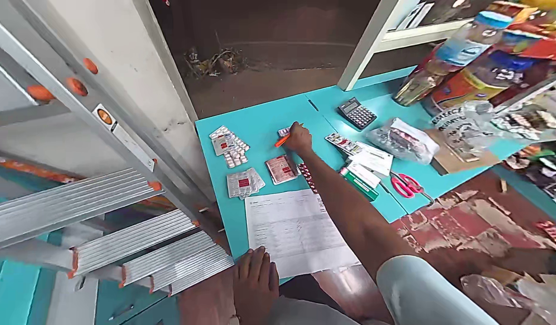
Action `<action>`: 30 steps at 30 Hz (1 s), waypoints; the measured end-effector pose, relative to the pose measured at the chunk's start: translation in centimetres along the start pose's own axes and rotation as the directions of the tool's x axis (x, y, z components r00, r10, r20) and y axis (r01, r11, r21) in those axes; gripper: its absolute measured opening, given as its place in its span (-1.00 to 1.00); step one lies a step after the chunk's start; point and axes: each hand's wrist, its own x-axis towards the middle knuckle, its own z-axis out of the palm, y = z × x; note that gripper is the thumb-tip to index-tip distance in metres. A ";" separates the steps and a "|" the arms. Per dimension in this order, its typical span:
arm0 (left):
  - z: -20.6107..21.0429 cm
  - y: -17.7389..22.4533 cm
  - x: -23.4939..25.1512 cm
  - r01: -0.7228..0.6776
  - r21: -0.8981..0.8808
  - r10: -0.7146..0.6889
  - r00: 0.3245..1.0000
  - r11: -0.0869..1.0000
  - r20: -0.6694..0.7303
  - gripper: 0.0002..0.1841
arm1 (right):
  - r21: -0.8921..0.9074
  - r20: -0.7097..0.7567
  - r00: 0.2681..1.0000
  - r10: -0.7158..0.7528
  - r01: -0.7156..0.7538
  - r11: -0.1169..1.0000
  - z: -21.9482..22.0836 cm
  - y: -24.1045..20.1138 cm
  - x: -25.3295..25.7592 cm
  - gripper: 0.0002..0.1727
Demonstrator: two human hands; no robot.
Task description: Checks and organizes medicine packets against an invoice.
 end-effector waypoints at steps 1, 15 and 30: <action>0.0 0.0 -0.1 0.002 -0.004 -0.002 1.000 1.000 0.001 -0.65 | 0.048 -0.018 1.000 -0.003 0.004 0.999 -0.2 -0.4 -0.4 -0.43; 0.2 -0.1 0.4 0.002 -0.042 -0.002 1.000 0.999 -0.016 -0.65 | 0.157 0.058 0.892 -0.449 0.436 0.886 3.9 -7.2 -18.4 -0.43; -0.1 0.2 0.3 0.030 -0.065 -0.027 0.999 0.997 0.035 -0.68 | 0.872 -0.099 0.968 -0.231 0.196 0.448 2.3 10.6 -31.0 -0.87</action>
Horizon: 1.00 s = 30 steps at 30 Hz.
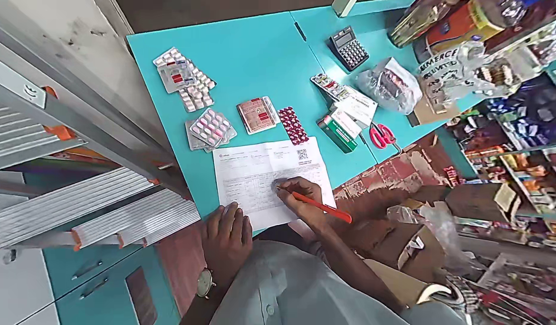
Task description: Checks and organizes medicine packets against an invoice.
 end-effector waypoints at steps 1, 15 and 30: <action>0.0 0.0 -0.1 0.002 0.005 -0.002 1.000 1.000 0.002 -0.68 | -0.066 -0.010 0.999 -0.044 0.043 0.997 -0.2 0.4 -0.2 -0.90; 0.0 0.1 0.0 0.020 0.003 -0.020 0.998 1.000 -0.051 -0.74 | -0.415 0.022 0.984 -0.178 0.171 0.894 -0.1 1.5 -0.3 -0.87; 0.1 -0.5 -0.4 -0.039 -0.042 0.035 0.997 0.998 -0.075 -0.78 | 0.253 -0.026 0.998 0.061 -0.052 0.966 -1.8 1.4 0.7 -0.83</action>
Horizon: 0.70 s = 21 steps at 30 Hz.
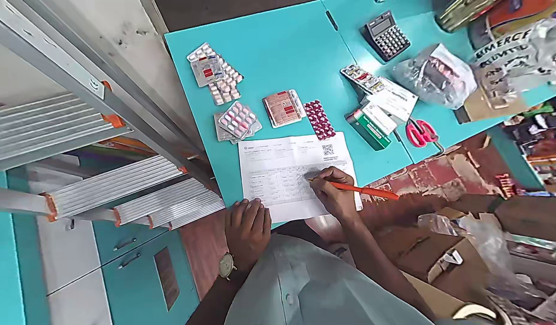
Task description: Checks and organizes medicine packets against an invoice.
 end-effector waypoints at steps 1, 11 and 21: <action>0.0 0.0 0.0 0.000 -0.001 0.000 1.000 1.000 -0.007 -0.78 | -0.013 0.003 1.000 0.000 0.000 1.000 0.0 0.0 0.0 -0.84; 0.0 0.0 -0.1 0.013 -0.020 -0.014 0.999 1.000 -0.041 -0.71 | -0.089 0.007 1.000 -0.022 0.023 0.996 0.5 -0.3 -0.2 -0.90; -0.3 0.4 0.2 0.047 -0.008 -0.047 0.999 0.999 -0.003 -0.69 | -0.904 -0.331 0.892 -0.308 -0.206 0.374 -8.5 -5.9 7.2 -0.62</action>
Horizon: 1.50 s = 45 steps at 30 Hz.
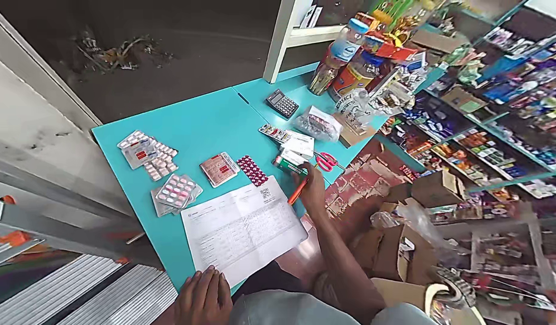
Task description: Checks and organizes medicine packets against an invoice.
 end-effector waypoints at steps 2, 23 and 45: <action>0.3 -0.2 -0.1 -0.012 -0.001 0.012 1.000 1.000 -0.009 -0.70 | -0.102 0.089 0.988 0.125 -0.115 0.988 -0.6 1.4 1.5 -0.51; 0.3 -0.5 -0.2 -0.033 -0.031 0.032 0.999 0.999 -0.038 -0.75 | 0.254 0.300 0.897 -0.325 0.254 0.933 9.5 -17.9 -3.3 -0.57; 0.1 -0.3 -0.2 0.008 -0.028 -0.008 1.000 1.000 -0.005 -0.75 | 0.778 0.321 0.847 -0.423 0.018 0.628 4.1 -4.1 -12.4 -0.95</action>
